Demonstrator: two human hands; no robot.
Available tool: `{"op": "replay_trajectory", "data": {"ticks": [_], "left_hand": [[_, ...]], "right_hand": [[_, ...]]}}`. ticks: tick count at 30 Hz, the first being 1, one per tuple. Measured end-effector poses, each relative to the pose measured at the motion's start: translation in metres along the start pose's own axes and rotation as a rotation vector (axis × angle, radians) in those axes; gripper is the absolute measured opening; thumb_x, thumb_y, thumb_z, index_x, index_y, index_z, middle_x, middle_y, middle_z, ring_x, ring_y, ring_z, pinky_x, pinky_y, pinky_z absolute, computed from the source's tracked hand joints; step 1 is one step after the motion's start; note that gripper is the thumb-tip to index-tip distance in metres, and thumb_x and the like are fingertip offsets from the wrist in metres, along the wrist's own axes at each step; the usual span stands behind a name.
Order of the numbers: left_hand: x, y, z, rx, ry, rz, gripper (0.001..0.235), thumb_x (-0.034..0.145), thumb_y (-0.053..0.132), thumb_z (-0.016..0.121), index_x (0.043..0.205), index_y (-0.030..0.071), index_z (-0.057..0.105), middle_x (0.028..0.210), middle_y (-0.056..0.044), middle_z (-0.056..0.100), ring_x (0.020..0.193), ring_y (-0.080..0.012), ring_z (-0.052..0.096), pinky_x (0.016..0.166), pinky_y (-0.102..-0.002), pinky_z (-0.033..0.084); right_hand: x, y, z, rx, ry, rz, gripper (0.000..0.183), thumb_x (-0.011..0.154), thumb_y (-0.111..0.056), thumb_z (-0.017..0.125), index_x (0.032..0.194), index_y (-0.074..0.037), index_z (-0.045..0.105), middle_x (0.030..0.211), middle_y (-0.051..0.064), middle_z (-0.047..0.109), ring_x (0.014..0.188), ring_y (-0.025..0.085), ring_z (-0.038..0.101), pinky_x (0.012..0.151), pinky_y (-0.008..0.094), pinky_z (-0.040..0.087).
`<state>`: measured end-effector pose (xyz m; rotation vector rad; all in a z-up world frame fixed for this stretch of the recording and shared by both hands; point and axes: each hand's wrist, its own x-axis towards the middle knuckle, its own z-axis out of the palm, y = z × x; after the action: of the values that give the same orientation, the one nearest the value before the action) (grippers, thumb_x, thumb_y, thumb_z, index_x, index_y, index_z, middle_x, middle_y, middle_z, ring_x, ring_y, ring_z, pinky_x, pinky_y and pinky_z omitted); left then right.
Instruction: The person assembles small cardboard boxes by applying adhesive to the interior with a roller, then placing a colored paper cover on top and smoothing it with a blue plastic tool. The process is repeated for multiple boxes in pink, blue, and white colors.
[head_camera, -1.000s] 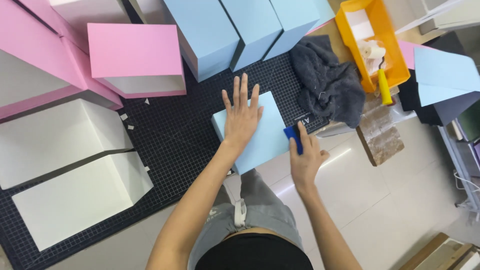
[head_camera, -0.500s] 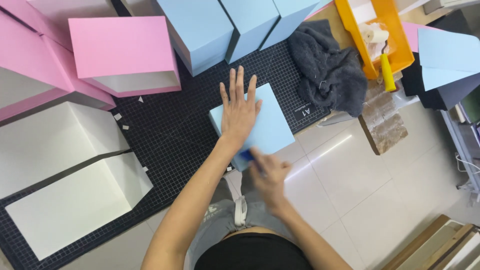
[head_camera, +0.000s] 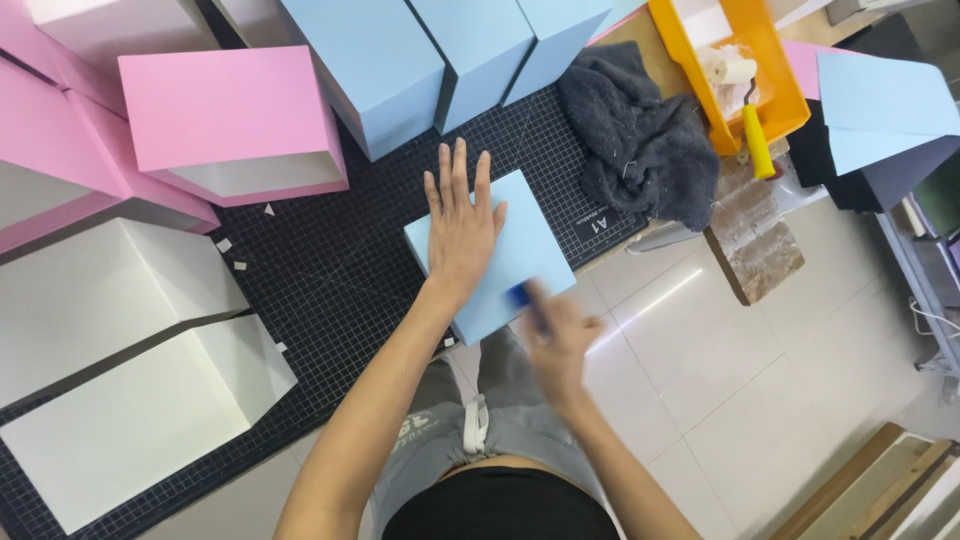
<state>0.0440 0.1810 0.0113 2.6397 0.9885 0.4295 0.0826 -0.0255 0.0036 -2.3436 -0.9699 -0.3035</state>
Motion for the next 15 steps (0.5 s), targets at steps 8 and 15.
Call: {"op": "replay_trajectory", "data": {"ticks": [8,15], "left_hand": [[-0.026,0.027,0.004,0.050,0.256,-0.299,0.074,0.097,0.019,0.066,0.156,0.004,0.023,0.161,-0.034,0.008,0.149,-0.0542,0.011,0.107,-0.077,0.026],[-0.003,0.007,0.020,0.089,0.186,0.016,0.078,0.095,0.031,0.068,0.158,0.011,0.027,0.164,-0.028,0.011,0.153,-0.0463,0.007,0.118,-0.065,0.007]], "right_hand": [[0.089,0.071,-0.030,-0.017,-0.364,-0.128,0.052,0.098,-0.026,0.070,0.148,-0.026,0.055,0.107,0.001,0.069,0.093,0.020,0.064,0.091,0.041,0.026],[0.132,0.054,0.033,0.126,-0.335,-0.696,0.026,0.087,-0.027,0.077,0.112,-0.030,0.073,0.097,-0.010,0.069,0.088,0.015,0.054,0.091,0.040,0.026]]}}
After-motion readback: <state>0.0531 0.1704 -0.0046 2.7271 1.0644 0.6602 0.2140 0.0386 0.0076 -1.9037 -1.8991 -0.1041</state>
